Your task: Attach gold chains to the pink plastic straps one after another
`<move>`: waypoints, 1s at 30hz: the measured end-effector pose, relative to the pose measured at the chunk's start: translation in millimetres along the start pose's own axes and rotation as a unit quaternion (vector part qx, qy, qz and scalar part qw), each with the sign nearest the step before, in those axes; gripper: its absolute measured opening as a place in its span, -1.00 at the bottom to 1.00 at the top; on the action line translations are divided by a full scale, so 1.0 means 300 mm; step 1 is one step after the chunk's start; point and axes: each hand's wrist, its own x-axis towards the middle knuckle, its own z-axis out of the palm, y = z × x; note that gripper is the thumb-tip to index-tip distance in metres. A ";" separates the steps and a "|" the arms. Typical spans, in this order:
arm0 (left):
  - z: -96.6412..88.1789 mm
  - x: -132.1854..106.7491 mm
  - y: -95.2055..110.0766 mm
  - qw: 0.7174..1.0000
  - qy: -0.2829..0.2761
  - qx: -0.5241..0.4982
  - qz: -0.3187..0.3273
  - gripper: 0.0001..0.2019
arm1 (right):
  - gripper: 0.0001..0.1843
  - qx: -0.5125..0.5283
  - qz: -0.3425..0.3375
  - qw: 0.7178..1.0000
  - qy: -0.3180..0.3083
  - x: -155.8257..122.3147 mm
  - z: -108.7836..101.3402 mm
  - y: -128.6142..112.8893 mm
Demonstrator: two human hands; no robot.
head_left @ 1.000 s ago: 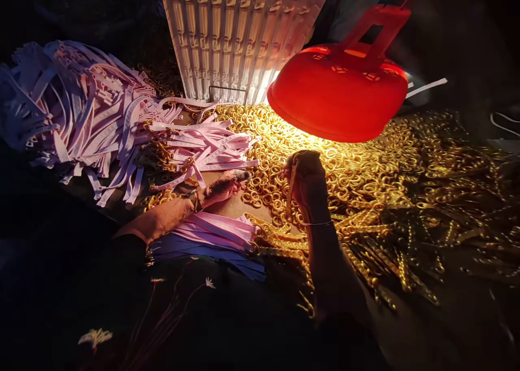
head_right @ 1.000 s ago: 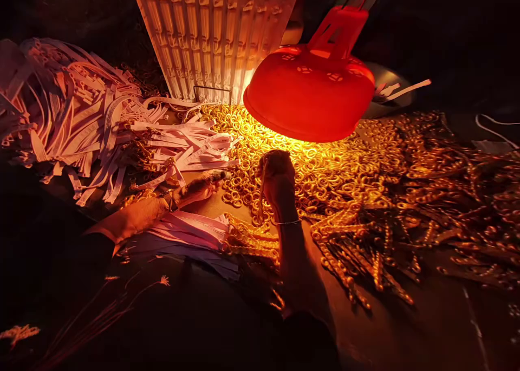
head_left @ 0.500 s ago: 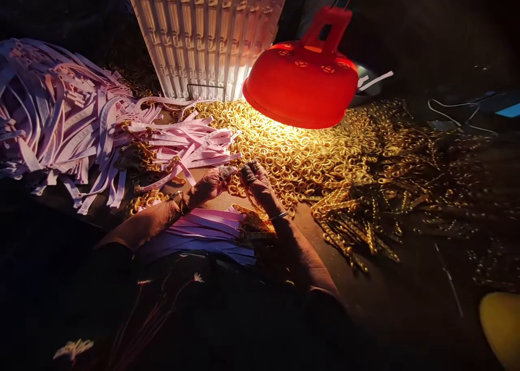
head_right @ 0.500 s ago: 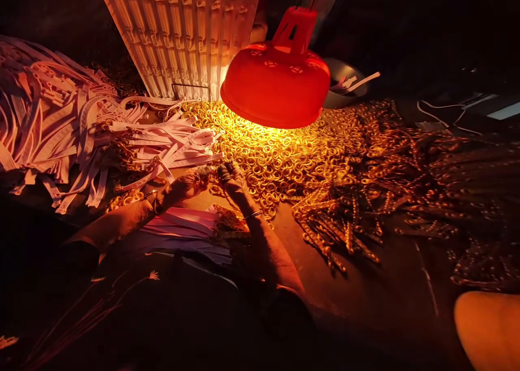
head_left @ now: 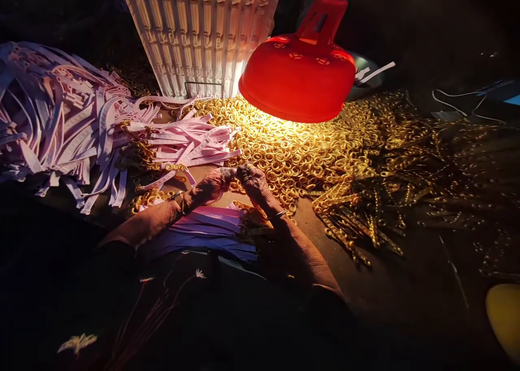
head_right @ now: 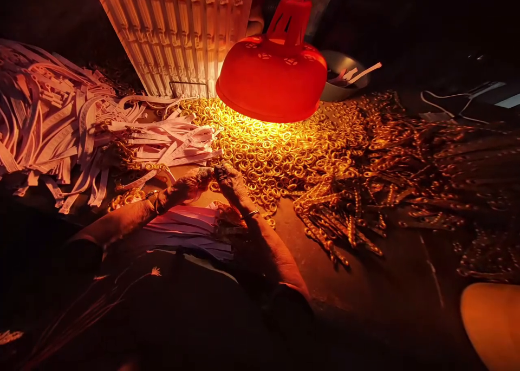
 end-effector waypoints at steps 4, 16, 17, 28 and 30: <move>-0.001 0.004 -0.032 0.999 0.021 0.021 0.013 -0.78 | -0.46 0.020 0.014 0.996 -0.082 0.027 -0.043 -0.011; 0.000 -0.010 0.014 0.996 -0.007 0.072 -0.044 -0.60 | -0.43 0.008 0.013 0.997 -0.074 0.025 -0.065 -0.083; 0.001 -0.023 0.039 0.996 -0.024 0.064 -0.055 -0.59 | -0.43 -0.015 0.004 0.996 -0.088 0.013 -0.075 -0.104; -0.011 -0.274 0.132 0.966 -0.118 0.154 -0.171 -0.71 | -0.58 -0.352 -0.045 0.924 -0.142 -0.403 -0.046 -0.272; -0.022 -0.325 0.095 0.965 -0.136 0.146 -0.172 -0.72 | -0.58 -0.354 -0.044 0.924 -0.141 -0.462 -0.026 -0.256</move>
